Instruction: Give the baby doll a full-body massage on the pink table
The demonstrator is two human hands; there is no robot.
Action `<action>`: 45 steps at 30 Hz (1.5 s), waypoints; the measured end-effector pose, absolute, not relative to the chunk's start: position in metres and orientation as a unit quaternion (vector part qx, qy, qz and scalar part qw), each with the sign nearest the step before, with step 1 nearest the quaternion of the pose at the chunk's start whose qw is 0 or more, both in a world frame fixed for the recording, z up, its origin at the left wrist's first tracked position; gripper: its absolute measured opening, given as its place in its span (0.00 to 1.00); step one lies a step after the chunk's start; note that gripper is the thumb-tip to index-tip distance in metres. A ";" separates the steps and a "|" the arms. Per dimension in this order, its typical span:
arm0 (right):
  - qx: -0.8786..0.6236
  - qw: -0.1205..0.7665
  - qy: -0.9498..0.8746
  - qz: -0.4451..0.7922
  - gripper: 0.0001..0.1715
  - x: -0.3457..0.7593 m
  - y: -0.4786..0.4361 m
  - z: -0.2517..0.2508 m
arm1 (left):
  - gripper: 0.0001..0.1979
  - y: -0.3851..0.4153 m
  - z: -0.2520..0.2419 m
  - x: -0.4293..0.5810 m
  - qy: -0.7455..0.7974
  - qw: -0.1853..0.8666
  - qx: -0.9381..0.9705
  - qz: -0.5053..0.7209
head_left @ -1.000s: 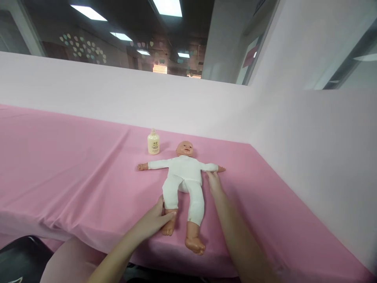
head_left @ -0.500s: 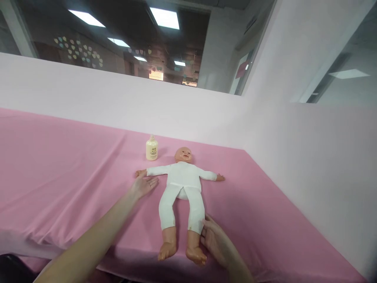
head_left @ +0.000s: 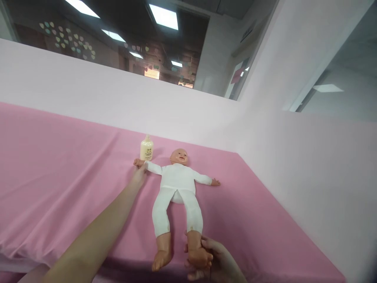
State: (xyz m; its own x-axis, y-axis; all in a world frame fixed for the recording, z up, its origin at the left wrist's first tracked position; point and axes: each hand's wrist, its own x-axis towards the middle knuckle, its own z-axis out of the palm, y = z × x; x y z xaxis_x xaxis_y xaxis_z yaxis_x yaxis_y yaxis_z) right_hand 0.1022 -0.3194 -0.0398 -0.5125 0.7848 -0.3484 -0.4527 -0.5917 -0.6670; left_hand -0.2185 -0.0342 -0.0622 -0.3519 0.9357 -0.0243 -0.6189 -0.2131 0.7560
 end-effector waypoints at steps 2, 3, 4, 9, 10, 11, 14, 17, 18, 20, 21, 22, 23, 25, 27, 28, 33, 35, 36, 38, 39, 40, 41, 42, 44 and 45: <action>-0.317 0.376 -0.247 0.835 0.24 0.104 -0.317 -0.042 | 0.22 -0.034 -0.063 -0.211 0.353 0.504 0.258 0.745; -0.314 0.379 -0.244 0.836 0.23 0.104 -0.314 -0.043 | 0.24 -0.036 -0.062 -0.206 0.357 0.489 0.285 0.743; -0.306 0.380 -0.243 0.838 0.24 0.104 -0.309 -0.042 | 0.25 -0.038 -0.061 -0.200 0.359 0.469 0.325 0.739; -0.231 0.398 -0.272 0.845 0.32 0.101 -0.274 -0.026 | 0.25 -0.063 -0.048 -0.168 0.342 0.412 0.499 0.681; -0.224 0.397 -0.276 0.846 0.32 0.100 -0.265 -0.020 | 0.24 -0.068 -0.046 -0.163 0.352 0.396 0.539 0.655; -0.224 0.393 -0.276 0.848 0.31 0.100 -0.256 -0.015 | 0.23 -0.073 -0.044 -0.160 0.357 0.377 0.576 0.631; -0.237 0.365 -0.259 0.862 0.30 0.098 -0.225 -0.001 | 0.19 -0.080 -0.043 -0.155 0.335 0.310 0.685 0.568; -0.278 0.385 -0.217 0.853 0.24 0.092 -0.200 0.003 | 0.17 -0.078 -0.046 -0.155 0.313 0.270 0.742 0.528; -0.297 0.395 -0.201 0.846 0.22 0.089 -0.194 0.002 | 0.17 -0.077 -0.046 -0.156 0.313 0.264 0.752 0.517; -0.328 0.409 -0.175 0.833 0.20 0.083 -0.188 0.000 | 0.17 -0.074 -0.046 -0.158 0.316 0.262 0.758 0.507; -0.335 0.413 -0.170 0.830 0.19 0.081 -0.188 -0.001 | 0.18 -0.073 -0.045 -0.159 0.316 0.264 0.757 0.508; -0.335 0.413 -0.172 0.829 0.19 0.080 -0.191 -0.003 | 0.17 -0.072 -0.045 -0.161 0.317 0.270 0.750 0.514; -0.328 0.411 -0.181 0.831 0.19 0.080 -0.195 -0.005 | 0.17 -0.071 -0.044 -0.164 0.322 0.279 0.736 0.526; -0.303 0.398 -0.217 0.838 0.22 0.084 -0.209 -0.011 | 0.17 -0.067 -0.043 -0.170 0.347 0.305 0.687 0.561; -0.275 0.373 -0.269 0.844 0.25 0.089 -0.228 -0.019 | 0.19 -0.061 -0.045 -0.178 0.379 0.336 0.612 0.607; -0.266 0.356 -0.296 0.846 0.27 0.092 -0.238 -0.024 | 0.21 -0.057 -0.046 -0.182 0.389 0.353 0.570 0.632; -0.286 0.275 -0.376 0.838 0.29 0.094 -0.281 -0.048 | 0.26 -0.038 -0.057 -0.198 0.411 0.454 0.346 0.711; -0.310 0.273 -0.384 0.826 0.29 0.093 -0.287 -0.053 | 0.20 -0.034 -0.059 -0.201 0.416 0.501 0.261 0.712; -0.318 0.277 -0.384 0.821 0.30 0.093 -0.287 -0.054 | 0.18 -0.034 -0.060 -0.203 0.416 0.517 0.234 0.710; -0.322 0.284 -0.380 0.819 0.33 0.094 -0.282 -0.052 | 0.17 -0.035 -0.059 -0.203 0.413 0.527 0.215 0.711; -0.316 0.283 -0.379 0.822 0.34 0.094 -0.278 -0.049 | 0.17 -0.036 -0.057 -0.202 0.410 0.518 0.224 0.717; -0.308 0.279 -0.380 0.826 0.34 0.095 -0.272 -0.045 | 0.18 -0.038 -0.055 -0.201 0.405 0.504 0.242 0.724; -0.297 0.275 -0.383 0.831 0.34 0.094 -0.264 -0.040 | 0.19 -0.041 -0.053 -0.198 0.397 0.488 0.266 0.730; -0.285 0.278 -0.386 0.832 0.33 0.093 -0.256 -0.033 | 0.20 -0.044 -0.050 -0.194 0.388 0.472 0.298 0.734; -0.281 0.298 -0.384 0.827 0.29 0.089 -0.238 -0.021 | 0.20 -0.052 -0.046 -0.183 0.371 0.441 0.387 0.720; -0.285 0.310 -0.380 0.824 0.28 0.086 -0.228 -0.015 | 0.20 -0.056 -0.044 -0.177 0.365 0.428 0.438 0.701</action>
State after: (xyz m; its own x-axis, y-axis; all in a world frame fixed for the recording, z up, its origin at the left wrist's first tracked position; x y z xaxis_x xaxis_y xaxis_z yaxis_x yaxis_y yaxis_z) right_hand 0.0864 -0.2284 -0.0148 -0.6463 0.7264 -0.2337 -0.2944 -0.5198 -0.8020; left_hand -0.1772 -0.0565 -0.0443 -0.2504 0.9198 0.3020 -0.2808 -0.3675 0.8866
